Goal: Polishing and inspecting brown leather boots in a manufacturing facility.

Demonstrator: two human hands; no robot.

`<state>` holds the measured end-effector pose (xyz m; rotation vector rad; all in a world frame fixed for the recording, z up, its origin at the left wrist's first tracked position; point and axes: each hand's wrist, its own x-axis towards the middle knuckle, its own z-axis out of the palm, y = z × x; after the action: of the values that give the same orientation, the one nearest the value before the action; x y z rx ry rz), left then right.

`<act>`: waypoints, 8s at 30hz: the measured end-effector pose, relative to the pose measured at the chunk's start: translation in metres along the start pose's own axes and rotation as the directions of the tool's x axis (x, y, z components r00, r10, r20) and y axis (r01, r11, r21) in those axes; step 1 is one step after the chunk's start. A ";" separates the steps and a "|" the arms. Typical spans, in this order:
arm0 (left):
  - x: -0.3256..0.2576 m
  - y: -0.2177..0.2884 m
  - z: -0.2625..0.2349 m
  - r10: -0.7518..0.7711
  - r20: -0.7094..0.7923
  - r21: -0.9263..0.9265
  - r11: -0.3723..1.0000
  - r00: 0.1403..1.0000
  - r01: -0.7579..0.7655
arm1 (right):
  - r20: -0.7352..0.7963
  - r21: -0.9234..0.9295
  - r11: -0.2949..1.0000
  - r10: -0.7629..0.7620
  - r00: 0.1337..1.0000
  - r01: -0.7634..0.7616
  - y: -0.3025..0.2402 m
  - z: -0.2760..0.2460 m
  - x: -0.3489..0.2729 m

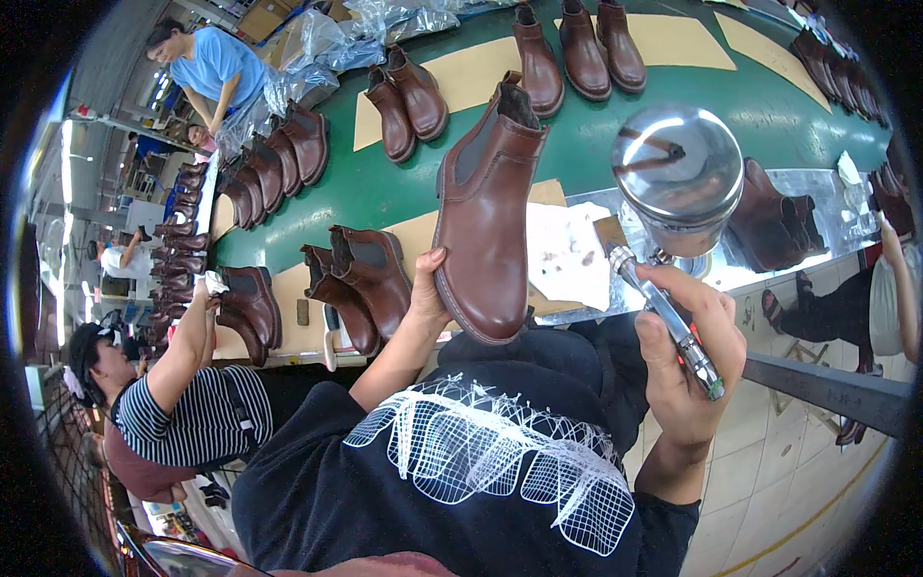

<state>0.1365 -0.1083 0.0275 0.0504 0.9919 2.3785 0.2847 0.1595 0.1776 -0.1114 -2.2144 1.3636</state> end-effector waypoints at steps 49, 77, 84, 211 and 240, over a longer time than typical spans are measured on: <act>-0.004 -0.015 0.009 0.664 0.307 0.807 0.199 0.682 -0.556 | 0.172 0.059 0.970 -0.243 0.955 0.237 -0.042 0.017 0.013; -0.012 -0.010 0.010 0.611 0.212 0.730 0.420 0.763 -0.539 | 0.044 -0.015 0.994 -0.107 0.993 0.108 -0.024 0.009 0.003; -0.012 -0.009 0.016 0.578 0.126 0.676 0.545 0.806 -0.496 | -0.028 0.004 1.000 0.000 1.000 0.000 -0.010 0.001 0.008; -0.007 0.009 -0.009 -0.170 0.729 -0.391 0.692 0.663 0.607 | 0.246 -0.006 0.996 -0.087 0.965 0.091 -0.044 0.016 -0.032; -0.018 -0.002 -0.020 -0.166 0.674 -0.431 0.703 0.720 0.566 | 0.155 -0.044 0.999 -0.006 0.988 0.013 -0.024 0.010 -0.030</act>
<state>0.1480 -0.1293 0.0148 0.2921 -0.1112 1.9545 0.3106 0.1298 0.1824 -0.0113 -2.3714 1.3584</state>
